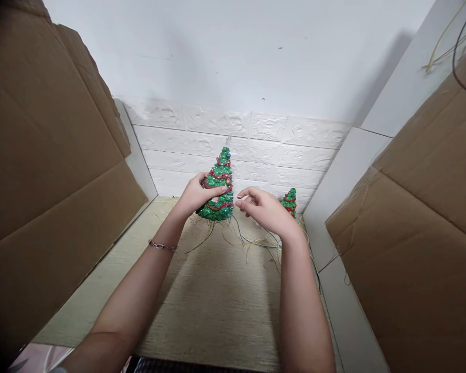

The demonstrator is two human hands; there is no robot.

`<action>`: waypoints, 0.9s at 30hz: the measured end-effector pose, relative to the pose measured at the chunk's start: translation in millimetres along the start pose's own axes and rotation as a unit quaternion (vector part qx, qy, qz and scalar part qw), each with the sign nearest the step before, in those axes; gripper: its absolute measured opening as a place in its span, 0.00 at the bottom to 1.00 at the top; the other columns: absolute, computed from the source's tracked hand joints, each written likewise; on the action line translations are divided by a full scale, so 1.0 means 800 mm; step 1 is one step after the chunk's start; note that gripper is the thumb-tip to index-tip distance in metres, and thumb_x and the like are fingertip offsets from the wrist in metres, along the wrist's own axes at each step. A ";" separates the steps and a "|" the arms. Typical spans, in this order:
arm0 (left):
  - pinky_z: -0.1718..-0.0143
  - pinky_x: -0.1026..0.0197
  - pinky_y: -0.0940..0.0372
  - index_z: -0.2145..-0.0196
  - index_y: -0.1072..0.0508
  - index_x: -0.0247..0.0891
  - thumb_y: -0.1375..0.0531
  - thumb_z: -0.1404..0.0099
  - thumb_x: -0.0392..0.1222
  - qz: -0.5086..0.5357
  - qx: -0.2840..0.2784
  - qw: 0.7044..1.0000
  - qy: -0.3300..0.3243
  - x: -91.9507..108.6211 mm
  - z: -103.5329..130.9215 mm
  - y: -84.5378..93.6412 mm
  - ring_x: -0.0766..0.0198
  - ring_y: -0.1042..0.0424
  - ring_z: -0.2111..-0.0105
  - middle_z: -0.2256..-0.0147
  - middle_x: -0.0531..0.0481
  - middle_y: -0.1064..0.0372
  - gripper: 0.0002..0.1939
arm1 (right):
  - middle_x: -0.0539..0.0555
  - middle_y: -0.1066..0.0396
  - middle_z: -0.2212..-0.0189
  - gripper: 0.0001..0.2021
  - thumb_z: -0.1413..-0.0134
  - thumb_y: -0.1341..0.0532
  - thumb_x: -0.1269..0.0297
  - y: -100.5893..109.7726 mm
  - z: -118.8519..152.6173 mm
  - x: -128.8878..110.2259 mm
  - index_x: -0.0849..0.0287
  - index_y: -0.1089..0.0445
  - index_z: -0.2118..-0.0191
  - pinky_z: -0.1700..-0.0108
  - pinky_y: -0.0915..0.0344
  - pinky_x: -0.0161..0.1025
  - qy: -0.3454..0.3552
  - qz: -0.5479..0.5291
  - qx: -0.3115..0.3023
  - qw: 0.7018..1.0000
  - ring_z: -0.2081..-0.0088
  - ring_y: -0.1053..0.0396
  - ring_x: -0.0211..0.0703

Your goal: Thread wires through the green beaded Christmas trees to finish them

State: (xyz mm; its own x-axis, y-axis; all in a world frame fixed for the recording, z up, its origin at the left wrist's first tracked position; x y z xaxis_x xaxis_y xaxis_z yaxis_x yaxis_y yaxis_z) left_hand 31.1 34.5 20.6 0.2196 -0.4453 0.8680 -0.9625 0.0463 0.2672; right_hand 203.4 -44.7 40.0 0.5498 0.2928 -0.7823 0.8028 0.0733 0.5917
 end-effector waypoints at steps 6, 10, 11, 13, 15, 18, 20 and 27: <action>0.62 0.57 0.34 0.61 0.31 0.33 0.32 0.57 0.51 0.037 0.013 0.999 0.018 0.005 0.000 0.009 0.57 0.28 0.63 0.61 0.41 0.28 0.27 | 0.50 0.33 0.72 0.14 0.48 0.43 0.53 -0.012 -0.012 -0.008 0.60 0.33 0.67 0.65 0.40 0.36 0.076 -0.104 0.016 0.992 0.71 0.36 0.34; 0.61 0.56 0.35 0.60 0.31 0.33 0.32 0.57 0.50 0.031 0.007 0.999 0.015 0.007 0.001 0.009 0.57 0.28 0.61 0.60 0.41 0.28 0.28 | 0.49 0.36 0.76 0.18 0.47 0.46 0.48 -0.026 -0.026 0.001 0.60 0.36 0.74 0.71 0.43 0.34 0.065 -0.142 0.002 0.988 0.76 0.40 0.32; 0.60 0.55 0.35 0.60 0.31 0.33 0.32 0.57 0.49 0.034 0.000 0.999 0.012 0.007 0.001 0.008 0.57 0.28 0.61 0.60 0.41 0.28 0.28 | 0.49 0.37 0.78 0.19 0.47 0.47 0.48 -0.030 -0.029 0.005 0.60 0.36 0.75 0.72 0.44 0.34 0.054 -0.142 -0.008 0.988 0.77 0.41 0.32; 0.60 0.55 0.35 0.59 0.31 0.33 0.32 0.56 0.48 0.045 -0.019 0.999 0.004 0.009 0.002 0.005 0.56 0.29 0.60 0.59 0.40 0.28 0.28 | 0.47 0.42 0.82 0.20 0.48 0.47 0.47 -0.036 -0.033 0.012 0.60 0.39 0.77 0.75 0.48 0.33 0.029 -0.115 -0.016 0.993 0.80 0.46 0.31; 0.59 0.55 0.34 0.58 0.32 0.33 0.32 0.56 0.47 0.053 -0.030 0.998 0.004 0.011 0.004 0.002 0.56 0.29 0.60 0.59 0.40 0.28 0.28 | 0.44 0.49 0.84 0.22 0.47 0.48 0.46 -0.040 -0.034 0.017 0.58 0.45 0.81 0.77 0.54 0.33 0.004 -0.062 -0.013 0.998 0.81 0.52 0.30; 0.59 0.54 0.34 0.58 0.32 0.33 0.32 0.57 0.47 0.070 -0.036 0.997 0.013 0.015 0.006 0.001 0.56 0.28 0.60 0.59 0.40 0.28 0.29 | 0.43 0.57 0.84 0.24 0.47 0.48 0.45 -0.041 -0.033 0.018 0.57 0.51 0.82 0.77 0.60 0.34 -0.008 -0.003 -0.008 1.000 0.81 0.59 0.30; 0.60 0.55 0.33 0.59 0.31 0.33 0.32 0.56 0.47 0.091 -0.040 0.995 0.017 0.017 0.007 0.002 0.56 0.28 0.61 0.59 0.39 0.28 0.27 | 0.43 0.58 0.84 0.24 0.47 0.49 0.43 -0.041 -0.031 0.016 0.57 0.52 0.82 0.77 0.60 0.33 0.001 -0.005 -0.014 1.000 0.80 0.59 0.30; 0.59 0.55 0.33 0.61 0.30 0.33 0.32 0.56 0.48 0.116 0.014 0.993 0.021 0.018 0.001 0.023 0.57 0.28 0.62 0.59 0.39 0.28 0.25 | 0.45 0.57 0.85 0.27 0.47 0.55 0.39 -0.039 -0.037 0.019 0.56 0.53 0.84 0.76 0.57 0.34 -0.021 0.008 0.082 0.996 0.81 0.56 0.32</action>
State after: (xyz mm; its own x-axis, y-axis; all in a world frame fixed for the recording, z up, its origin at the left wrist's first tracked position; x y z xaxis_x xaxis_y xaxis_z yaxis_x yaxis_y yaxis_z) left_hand 16.7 28.0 37.3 -0.0029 -0.3878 0.9217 -0.9919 0.1180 0.0465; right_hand 179.9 -14.7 15.5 0.5693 0.2524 -0.7824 0.8189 -0.0898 0.5669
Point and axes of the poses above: each hand's wrist, its own z-axis away from the middle knuckle, its own y-axis out of the back of the hand, x = y × z, the point moved 4 cm from there along -z, towards the middle knuckle
